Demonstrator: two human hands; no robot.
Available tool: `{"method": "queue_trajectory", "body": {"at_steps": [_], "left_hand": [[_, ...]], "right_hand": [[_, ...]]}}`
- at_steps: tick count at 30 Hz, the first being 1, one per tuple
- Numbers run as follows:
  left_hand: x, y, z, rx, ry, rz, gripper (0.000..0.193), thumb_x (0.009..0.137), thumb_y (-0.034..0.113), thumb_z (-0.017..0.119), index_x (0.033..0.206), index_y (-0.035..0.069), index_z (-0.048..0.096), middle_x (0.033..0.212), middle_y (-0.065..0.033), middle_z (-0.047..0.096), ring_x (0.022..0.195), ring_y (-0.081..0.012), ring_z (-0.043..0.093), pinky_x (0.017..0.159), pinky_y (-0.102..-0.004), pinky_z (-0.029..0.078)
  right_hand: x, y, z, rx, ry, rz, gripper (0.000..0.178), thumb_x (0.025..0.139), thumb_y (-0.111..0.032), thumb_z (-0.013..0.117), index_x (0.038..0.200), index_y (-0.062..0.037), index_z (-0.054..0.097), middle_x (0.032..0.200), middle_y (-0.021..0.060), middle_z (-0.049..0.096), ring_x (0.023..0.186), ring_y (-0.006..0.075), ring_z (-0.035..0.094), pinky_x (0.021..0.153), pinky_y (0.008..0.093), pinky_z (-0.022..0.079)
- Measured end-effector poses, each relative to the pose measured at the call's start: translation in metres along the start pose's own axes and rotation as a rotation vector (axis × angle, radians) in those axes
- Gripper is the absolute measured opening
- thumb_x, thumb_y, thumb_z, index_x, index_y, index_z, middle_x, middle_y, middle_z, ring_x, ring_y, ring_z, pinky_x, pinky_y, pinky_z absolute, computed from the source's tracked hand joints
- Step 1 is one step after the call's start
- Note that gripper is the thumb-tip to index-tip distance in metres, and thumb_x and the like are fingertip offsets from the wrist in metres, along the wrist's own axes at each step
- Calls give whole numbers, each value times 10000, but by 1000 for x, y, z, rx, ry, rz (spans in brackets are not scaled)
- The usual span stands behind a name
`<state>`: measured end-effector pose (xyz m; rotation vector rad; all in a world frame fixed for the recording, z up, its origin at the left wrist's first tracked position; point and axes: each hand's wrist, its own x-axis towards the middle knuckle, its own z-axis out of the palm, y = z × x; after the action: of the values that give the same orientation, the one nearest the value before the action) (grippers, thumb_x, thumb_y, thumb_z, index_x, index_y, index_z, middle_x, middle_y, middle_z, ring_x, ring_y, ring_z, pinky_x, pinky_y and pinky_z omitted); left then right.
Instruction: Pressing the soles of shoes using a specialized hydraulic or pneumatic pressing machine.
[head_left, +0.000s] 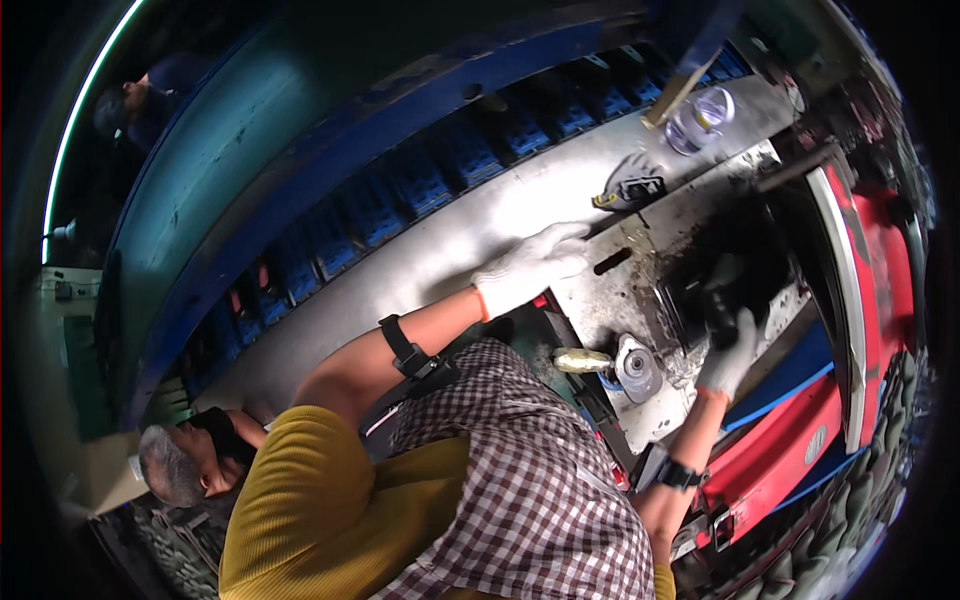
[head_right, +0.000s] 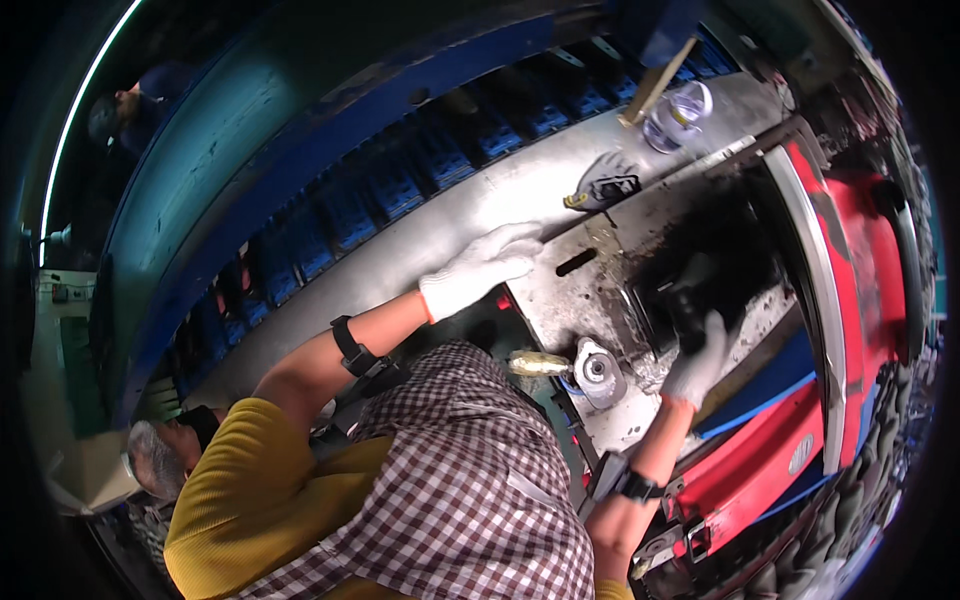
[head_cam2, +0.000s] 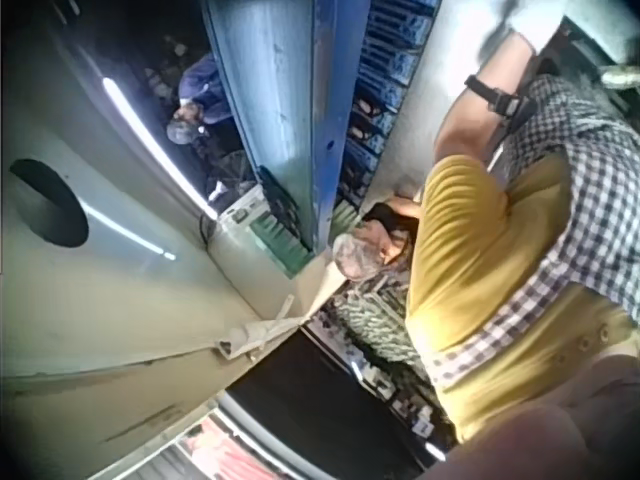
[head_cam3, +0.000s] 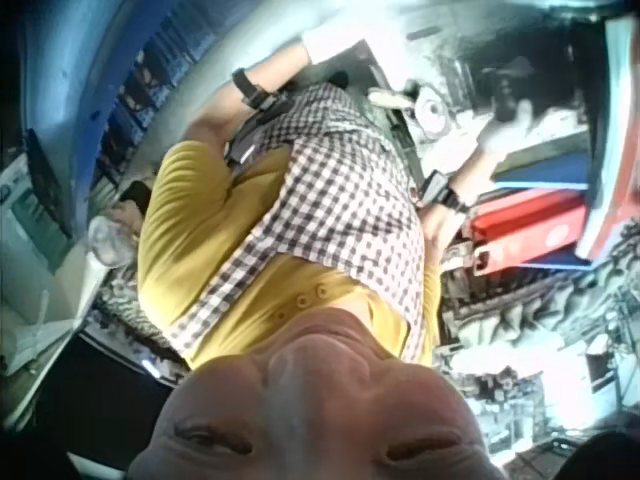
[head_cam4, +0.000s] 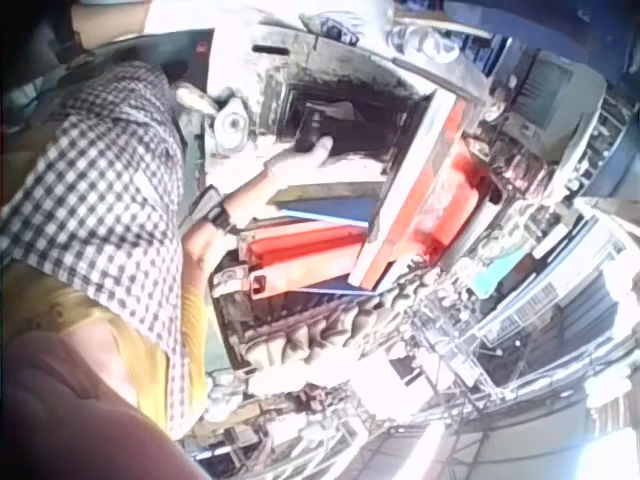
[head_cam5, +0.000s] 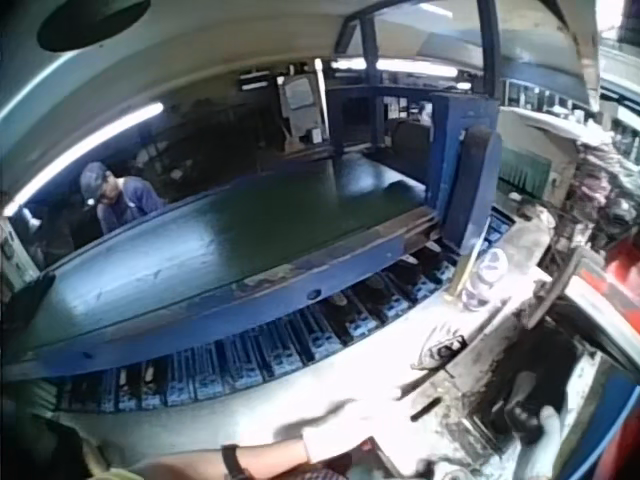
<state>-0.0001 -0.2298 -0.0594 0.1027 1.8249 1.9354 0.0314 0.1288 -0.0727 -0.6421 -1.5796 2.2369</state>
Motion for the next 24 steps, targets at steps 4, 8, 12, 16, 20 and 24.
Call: {"method": "queue_trajectory", "body": {"at_steps": [4, 8, 12, 16, 20, 24], "left_hand": [[-15, -11, -13, -421, -84, -148, 745, 1055, 389, 597, 1617, 14, 282, 1483, -163, 525, 1334, -225, 548, 1153, -385, 430], [-6, -26, 31, -751, 16, -128, 801, 996, 537, 645, 1586, 83, 349, 1385, -120, 600, 1254, -221, 603, 1041, -397, 538], [-17, -1, 3, -1066, 178, -85, 526, 1026, 426, 478, 1425, 87, 515, 1267, -153, 666, 1052, -291, 711, 903, -448, 620], [-13, -34, -57, -1104, 517, -252, 413, 961, 362, 594, 1290, 112, 620, 1226, -94, 696, 1137, -272, 679, 1046, -474, 536], [8, -103, -145, -817, 787, -202, 256, 899, 200, 704, 1136, 119, 654, 1022, -31, 699, 940, -197, 695, 875, -373, 583], [38, -138, -208, -571, 941, -211, 151, 883, 160, 722, 1012, 89, 692, 942, -42, 708, 860, -200, 702, 816, -366, 591]], "right_hand": [[-46, -1, 24, 199, -108, 220, 615, 965, -433, 669, 1445, -76, 527, 1313, 124, 648, 1211, 266, 635, 1042, 447, 494], [-105, 4, 106, 11, -508, 172, 823, 968, -427, 668, 1628, -77, 323, 1435, 102, 566, 1263, 215, 569, 1125, 393, 415], [-100, 7, 124, -366, -904, 212, 831, 993, -314, 678, 1647, -29, 251, 1623, 189, 395, 1497, 295, 373, 1229, 417, 292], [-97, 5, 101, -1068, -864, -498, 622, 1028, -404, 621, 1487, -1, 504, 1476, 246, 535, 1452, 465, 406, 1214, 522, 311], [-113, 28, 60, -1323, -548, -608, 454, 974, -275, 661, 1371, -59, 617, 1326, 184, 648, 1334, 453, 520, 1161, 545, 373], [-118, 37, 67, -1345, -442, -576, 341, 924, -111, 666, 1260, -63, 693, 1212, 176, 701, 1207, 391, 621, 1074, 485, 461]]}}
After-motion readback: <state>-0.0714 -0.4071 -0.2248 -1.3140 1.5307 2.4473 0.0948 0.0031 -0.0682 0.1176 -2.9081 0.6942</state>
